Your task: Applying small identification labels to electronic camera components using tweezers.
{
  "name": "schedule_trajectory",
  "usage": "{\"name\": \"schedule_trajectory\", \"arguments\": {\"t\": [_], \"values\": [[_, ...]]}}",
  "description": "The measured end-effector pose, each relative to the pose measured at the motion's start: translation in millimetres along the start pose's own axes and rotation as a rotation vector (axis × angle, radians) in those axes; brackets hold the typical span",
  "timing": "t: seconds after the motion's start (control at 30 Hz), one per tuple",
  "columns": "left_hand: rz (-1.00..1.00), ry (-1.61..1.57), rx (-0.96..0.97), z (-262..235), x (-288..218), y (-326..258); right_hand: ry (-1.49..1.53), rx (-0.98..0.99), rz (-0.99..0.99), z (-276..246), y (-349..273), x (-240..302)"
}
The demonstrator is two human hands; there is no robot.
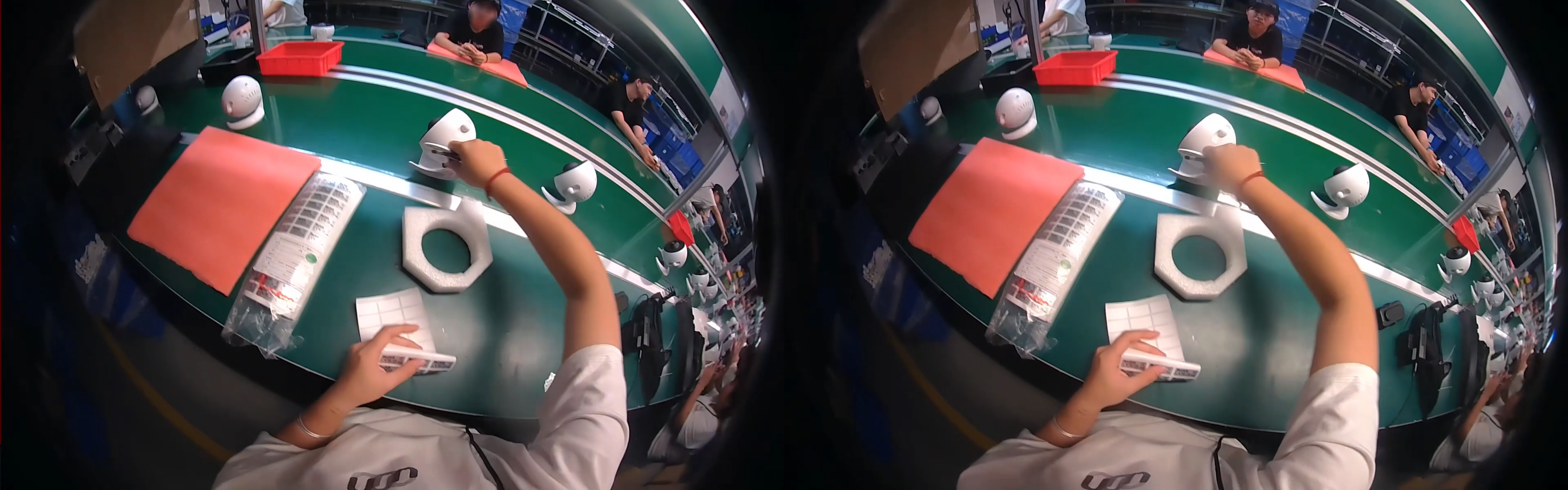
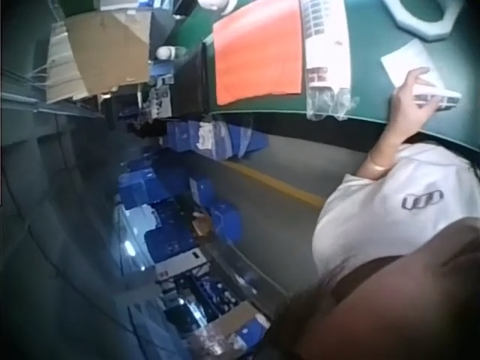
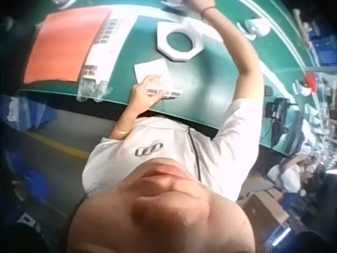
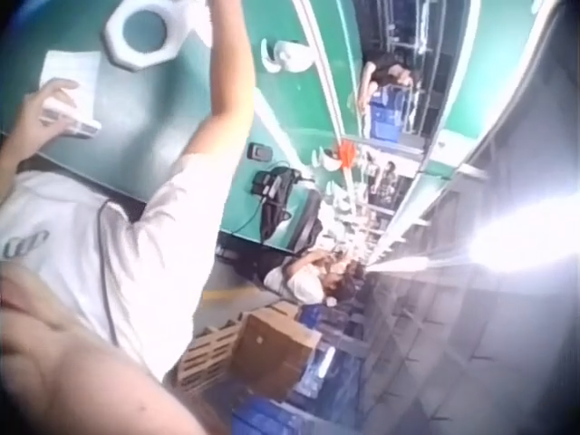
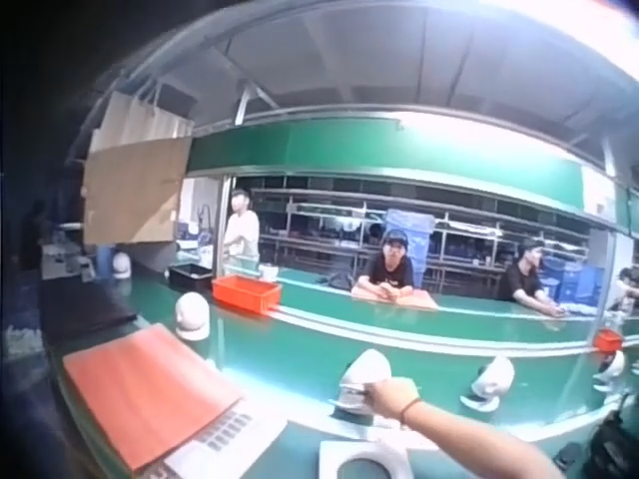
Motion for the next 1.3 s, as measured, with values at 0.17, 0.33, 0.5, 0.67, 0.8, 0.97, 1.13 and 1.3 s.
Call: {"name": "schedule_trajectory", "arguments": {"t": [0.17,0.33,0.5,0.67,0.8,0.97,1.13,1.3], "values": [[-0.001,-0.061,-0.043,-4.3,11.7,1.7,0.280,-0.111,-0.207,-33.5,-100.8,4.8],[0.019,-0.155,-0.036,-6.3,11.3,3.9,0.673,0.085,-0.341,-78.1,-170.2,18.1],[0.017,-0.271,-0.039,-3.4,16.1,1.9,0.537,0.307,-0.343,-66.4,-182.2,28.5],[0.048,-0.331,-0.145,0.7,10.9,1.9,0.697,0.083,-0.237,-54.7,-184.8,25.6],[0.009,-0.322,-0.214,-6.9,1.0,0.8,0.562,-0.344,-0.139,-64.0,-214.0,42.6],[0.138,-0.391,-0.271,-10.9,-15.3,14.9,0.507,-0.303,-0.571,-65.9,-235.5,87.4],[0.237,-0.581,-0.199,-2.5,-21.3,20.0,0.570,-0.343,-0.599,-51.4,-238.1,94.2],[0.228,-0.467,-0.146,-5.0,-18.5,25.0,0.720,-0.299,-0.612,-43.9,-237.4,84.9]]}}
Point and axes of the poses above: each hand's wrist, its own y-axis towards the middle knuckle, its own z-axis out of the palm, x = y × z, the point moved 5 cm from there along y, towards the middle knuckle, and after that the axes turned 15 degrees about x, right-handed, at the moved point
